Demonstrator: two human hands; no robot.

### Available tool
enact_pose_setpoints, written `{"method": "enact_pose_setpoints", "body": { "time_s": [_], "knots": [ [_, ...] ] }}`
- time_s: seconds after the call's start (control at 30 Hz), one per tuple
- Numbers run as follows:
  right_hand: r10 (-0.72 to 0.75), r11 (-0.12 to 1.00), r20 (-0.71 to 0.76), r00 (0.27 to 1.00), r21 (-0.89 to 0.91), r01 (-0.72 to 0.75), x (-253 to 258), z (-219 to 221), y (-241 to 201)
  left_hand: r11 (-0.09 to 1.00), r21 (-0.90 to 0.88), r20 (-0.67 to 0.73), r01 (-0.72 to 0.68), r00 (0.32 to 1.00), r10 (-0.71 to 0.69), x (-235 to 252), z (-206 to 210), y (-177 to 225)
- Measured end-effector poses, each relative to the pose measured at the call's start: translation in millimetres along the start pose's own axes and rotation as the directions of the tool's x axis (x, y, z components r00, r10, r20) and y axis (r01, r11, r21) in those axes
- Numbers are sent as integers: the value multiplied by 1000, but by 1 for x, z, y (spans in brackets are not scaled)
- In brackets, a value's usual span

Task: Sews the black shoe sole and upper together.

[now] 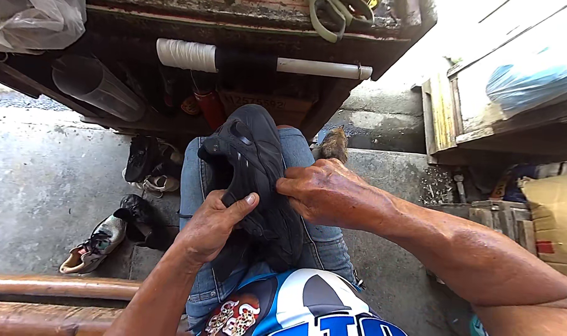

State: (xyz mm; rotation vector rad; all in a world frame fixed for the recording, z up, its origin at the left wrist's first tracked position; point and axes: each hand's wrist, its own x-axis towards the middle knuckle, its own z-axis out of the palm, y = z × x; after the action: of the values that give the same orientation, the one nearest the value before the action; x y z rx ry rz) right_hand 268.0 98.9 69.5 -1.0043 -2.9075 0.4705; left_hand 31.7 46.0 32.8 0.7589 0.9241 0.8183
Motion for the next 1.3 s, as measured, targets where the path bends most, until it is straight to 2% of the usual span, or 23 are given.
{"method": "enact_pose_setpoints", "body": {
  "time_s": [0.1,0.3,0.43,0.5,0.6,0.67,0.73,0.77,0.8,0.83,0.9,0.97,1.0,1.1,1.13,1.2,1.3],
  "knots": [
    [14,1000,5,1000,-19,-14,7,4,-6,1000,6,-3,-7,1000,7,1,0,0],
    [-28,995,-135,990,87,40,-10,10,-3,996,60,16,-69,998,68,-6,3,-2],
    [33,988,-202,979,155,-2,-33,7,-13,914,345,103,-213,977,189,-26,3,10],
    [77,982,-236,969,184,-33,-44,7,-14,874,380,134,-304,953,273,-39,-10,19],
    [142,971,-277,950,226,-80,-57,13,-12,801,451,17,-395,900,435,-57,-52,34],
    [169,958,-283,944,271,-90,-61,17,-10,681,654,-164,-330,817,553,-64,-82,43],
    [177,955,-290,940,282,-92,-62,20,-10,441,897,-290,-28,715,636,-66,-103,46],
    [176,957,-295,939,276,-93,-62,21,-10,332,937,-306,106,706,638,-66,-104,48],
    [174,959,-297,939,267,-94,-61,21,-10,253,954,-288,159,713,640,-66,-98,49],
    [174,961,-295,940,261,-96,-60,21,-10,189,972,-230,139,717,658,-64,-84,49],
    [171,963,-291,941,252,-97,-58,20,-10,119,989,-18,-90,723,690,-57,-44,45],
    [166,964,-292,942,249,-92,-57,21,-11,152,936,159,-317,768,621,-43,-6,31],
    [165,964,-295,941,248,-92,-57,21,-11,121,927,226,-356,784,578,-35,7,21],
    [169,968,-313,935,233,-97,-59,23,-10,-147,947,319,-284,801,506,-17,20,-2],
    [174,966,-315,933,237,-100,-60,23,-9,-193,944,329,-267,803,497,-15,19,-6],
    [179,964,-315,932,246,-102,-62,24,-8,-165,949,315,-268,814,488,-16,14,-7],
    [174,961,-320,931,262,-89,-61,25,-7,-21,958,255,-286,814,521,-24,7,2]
  ]
}}
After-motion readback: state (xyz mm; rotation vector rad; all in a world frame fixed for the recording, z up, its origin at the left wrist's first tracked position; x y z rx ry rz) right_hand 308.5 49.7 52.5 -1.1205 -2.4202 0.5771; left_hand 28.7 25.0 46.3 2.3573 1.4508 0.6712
